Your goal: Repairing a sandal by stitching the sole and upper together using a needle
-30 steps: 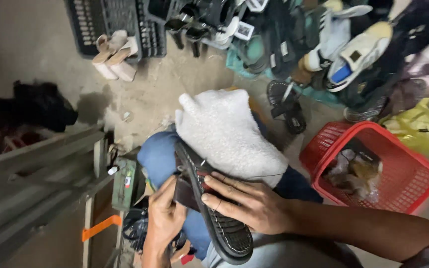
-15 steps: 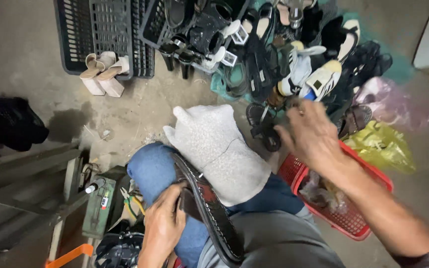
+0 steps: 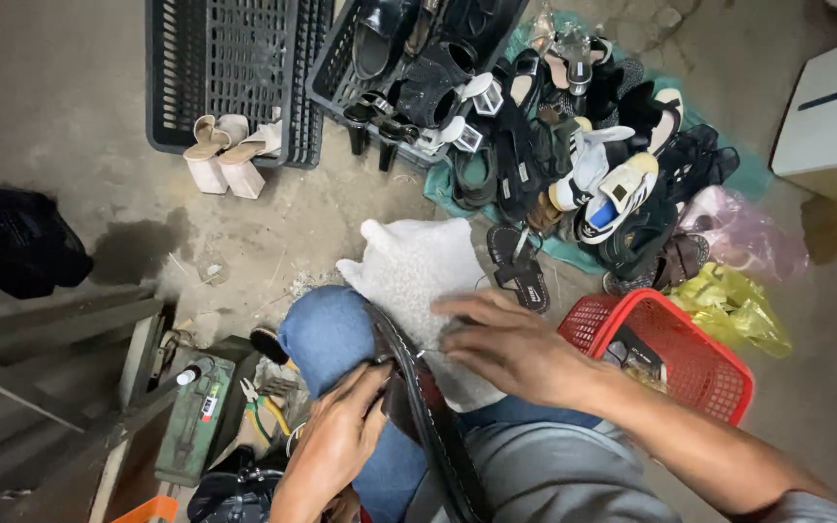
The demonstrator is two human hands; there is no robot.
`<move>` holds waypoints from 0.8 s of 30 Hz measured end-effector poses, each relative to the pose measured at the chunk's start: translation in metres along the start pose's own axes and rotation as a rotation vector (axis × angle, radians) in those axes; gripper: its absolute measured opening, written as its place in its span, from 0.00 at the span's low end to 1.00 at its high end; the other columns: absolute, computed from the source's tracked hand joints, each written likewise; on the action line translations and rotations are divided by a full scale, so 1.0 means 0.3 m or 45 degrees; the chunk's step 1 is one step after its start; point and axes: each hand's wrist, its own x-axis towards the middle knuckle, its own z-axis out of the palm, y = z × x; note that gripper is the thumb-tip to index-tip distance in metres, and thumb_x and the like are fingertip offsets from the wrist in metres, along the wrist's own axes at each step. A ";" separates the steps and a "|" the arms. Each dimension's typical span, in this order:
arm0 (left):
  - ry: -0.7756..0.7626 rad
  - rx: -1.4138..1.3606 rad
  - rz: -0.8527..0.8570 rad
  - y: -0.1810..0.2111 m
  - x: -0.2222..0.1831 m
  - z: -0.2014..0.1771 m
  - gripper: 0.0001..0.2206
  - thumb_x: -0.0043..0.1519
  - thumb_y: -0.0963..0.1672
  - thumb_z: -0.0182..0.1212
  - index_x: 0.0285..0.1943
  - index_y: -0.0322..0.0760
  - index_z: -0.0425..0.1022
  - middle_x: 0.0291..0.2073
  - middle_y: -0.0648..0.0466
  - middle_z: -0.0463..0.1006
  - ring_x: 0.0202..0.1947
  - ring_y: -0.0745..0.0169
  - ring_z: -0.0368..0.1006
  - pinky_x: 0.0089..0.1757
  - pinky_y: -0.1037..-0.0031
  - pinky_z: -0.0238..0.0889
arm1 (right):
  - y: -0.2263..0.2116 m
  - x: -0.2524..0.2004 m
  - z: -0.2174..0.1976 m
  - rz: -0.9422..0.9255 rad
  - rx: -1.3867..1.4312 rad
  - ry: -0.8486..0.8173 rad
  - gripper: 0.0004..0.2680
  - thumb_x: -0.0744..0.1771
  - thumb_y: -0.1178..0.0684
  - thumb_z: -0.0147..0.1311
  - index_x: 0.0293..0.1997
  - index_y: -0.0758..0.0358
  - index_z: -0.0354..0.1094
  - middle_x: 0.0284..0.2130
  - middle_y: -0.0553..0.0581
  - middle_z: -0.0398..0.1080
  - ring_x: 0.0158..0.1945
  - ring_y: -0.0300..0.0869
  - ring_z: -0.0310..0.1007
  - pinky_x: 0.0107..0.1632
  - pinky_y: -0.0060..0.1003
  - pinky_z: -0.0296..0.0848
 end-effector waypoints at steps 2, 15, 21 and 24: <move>-0.054 -0.014 -0.031 0.000 -0.002 -0.020 0.14 0.65 0.43 0.53 0.60 0.41 0.72 0.54 0.51 0.79 0.53 0.50 0.77 0.47 0.64 0.67 | -0.054 0.017 -0.048 0.344 0.673 -0.182 0.06 0.69 0.56 0.53 0.45 0.63 0.76 0.57 0.60 0.72 0.58 0.45 0.77 0.61 0.41 0.73; 0.130 0.179 -0.173 0.036 0.017 0.043 0.04 0.63 0.40 0.47 0.36 0.42 0.66 0.31 0.53 0.75 0.35 0.42 0.72 0.32 0.56 0.59 | 0.013 0.026 0.052 0.278 0.366 -0.003 0.09 0.70 0.53 0.50 0.52 0.64 0.74 0.44 0.58 0.78 0.47 0.49 0.78 0.48 0.41 0.75; -0.073 -0.093 -0.121 0.091 0.068 -0.007 0.15 0.68 0.46 0.45 0.58 0.38 0.73 0.52 0.46 0.80 0.51 0.45 0.77 0.49 0.63 0.66 | 0.086 -0.001 0.079 0.247 0.263 -0.197 0.07 0.70 0.53 0.49 0.50 0.59 0.72 0.45 0.53 0.78 0.51 0.45 0.76 0.52 0.37 0.70; -0.153 -0.167 -0.104 0.066 0.092 0.015 0.18 0.69 0.45 0.48 0.65 0.33 0.70 0.59 0.45 0.78 0.62 0.50 0.73 0.58 0.64 0.63 | 0.102 -0.010 0.045 0.198 0.360 -0.066 0.04 0.69 0.57 0.53 0.47 0.62 0.72 0.40 0.54 0.78 0.42 0.45 0.79 0.44 0.36 0.73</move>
